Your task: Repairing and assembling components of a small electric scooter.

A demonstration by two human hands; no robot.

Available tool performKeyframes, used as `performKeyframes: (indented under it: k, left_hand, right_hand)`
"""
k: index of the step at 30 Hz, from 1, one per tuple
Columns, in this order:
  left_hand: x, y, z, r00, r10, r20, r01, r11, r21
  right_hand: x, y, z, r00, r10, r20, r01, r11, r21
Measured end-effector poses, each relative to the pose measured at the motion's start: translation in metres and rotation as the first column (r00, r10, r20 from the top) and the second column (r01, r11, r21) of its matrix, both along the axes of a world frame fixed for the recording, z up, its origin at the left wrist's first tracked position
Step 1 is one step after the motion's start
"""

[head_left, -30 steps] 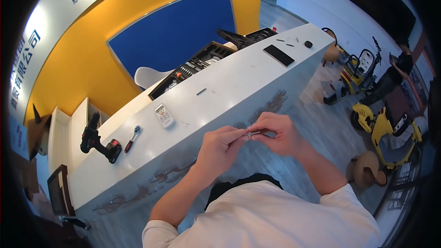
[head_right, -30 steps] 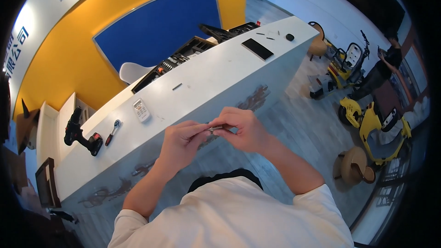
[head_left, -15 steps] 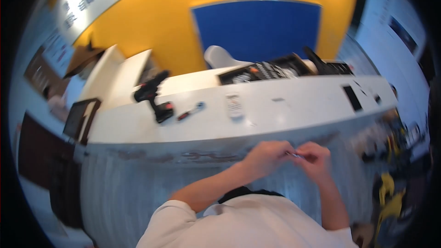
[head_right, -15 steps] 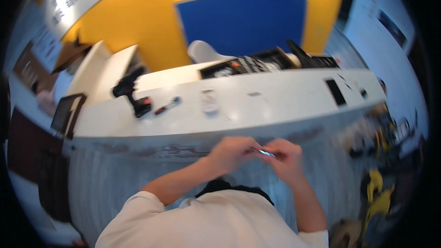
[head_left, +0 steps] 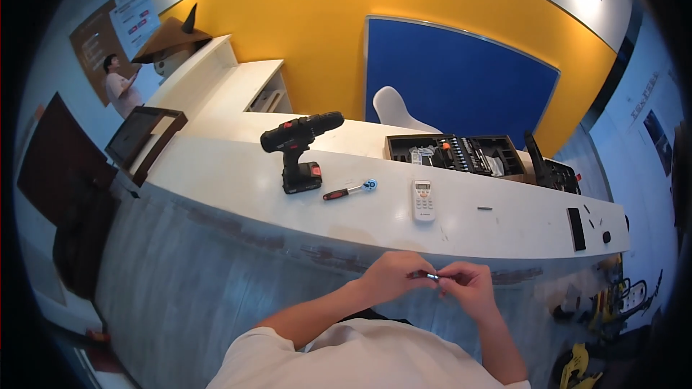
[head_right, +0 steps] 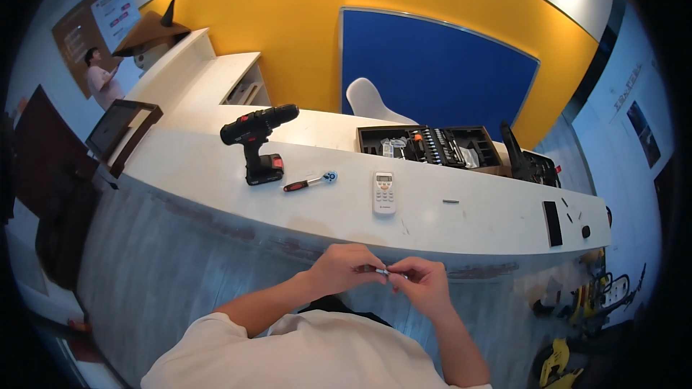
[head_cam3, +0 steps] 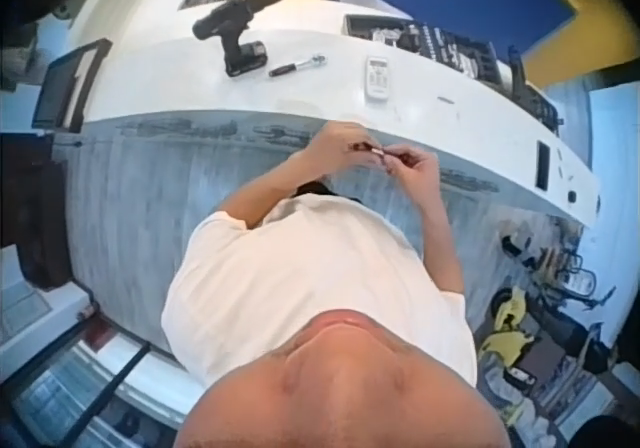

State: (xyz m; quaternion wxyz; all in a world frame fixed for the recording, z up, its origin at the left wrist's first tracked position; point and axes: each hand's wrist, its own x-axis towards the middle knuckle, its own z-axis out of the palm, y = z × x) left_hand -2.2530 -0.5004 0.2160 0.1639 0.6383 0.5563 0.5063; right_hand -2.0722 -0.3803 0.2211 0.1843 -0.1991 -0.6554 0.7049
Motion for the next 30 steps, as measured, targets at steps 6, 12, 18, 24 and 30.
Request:
performKeyframes:
  k: [6, 12, 18, 24, 30]
  left_hand:
    - [-0.038, 0.003, 0.023, 0.912, 0.054, 0.406, -0.075, 0.997, 0.035]
    - [-0.051, 0.008, 0.028, 0.887, 0.034, 0.460, -0.070, 0.996, 0.063]
    - [-0.048, 0.025, 0.023, 0.698, 0.011, 0.716, -0.128, 0.986, 0.109]
    - [-0.049, 0.038, 0.026, 0.764, 0.029, 0.645, -0.138, 0.983, 0.119]
    - [-0.054, 0.049, 0.019, 0.899, -0.067, 0.433, -0.017, 0.982, 0.188]
  right_hand:
    - [-0.066, -0.002, 0.025, 0.992, -0.025, -0.124, 0.013, 0.996, -0.093]
    - [-0.083, -0.003, 0.024, 0.972, -0.046, -0.230, -0.015, 0.966, -0.257]
    - [-0.100, -0.016, 0.043, 0.902, -0.265, -0.342, 0.378, 0.868, 0.323]
    - [-0.096, -0.008, 0.052, 0.934, -0.307, -0.183, 0.310, 0.951, -0.016]
    - [-0.073, 0.014, 0.037, 0.957, -0.252, -0.146, 0.208, 0.942, -0.263]
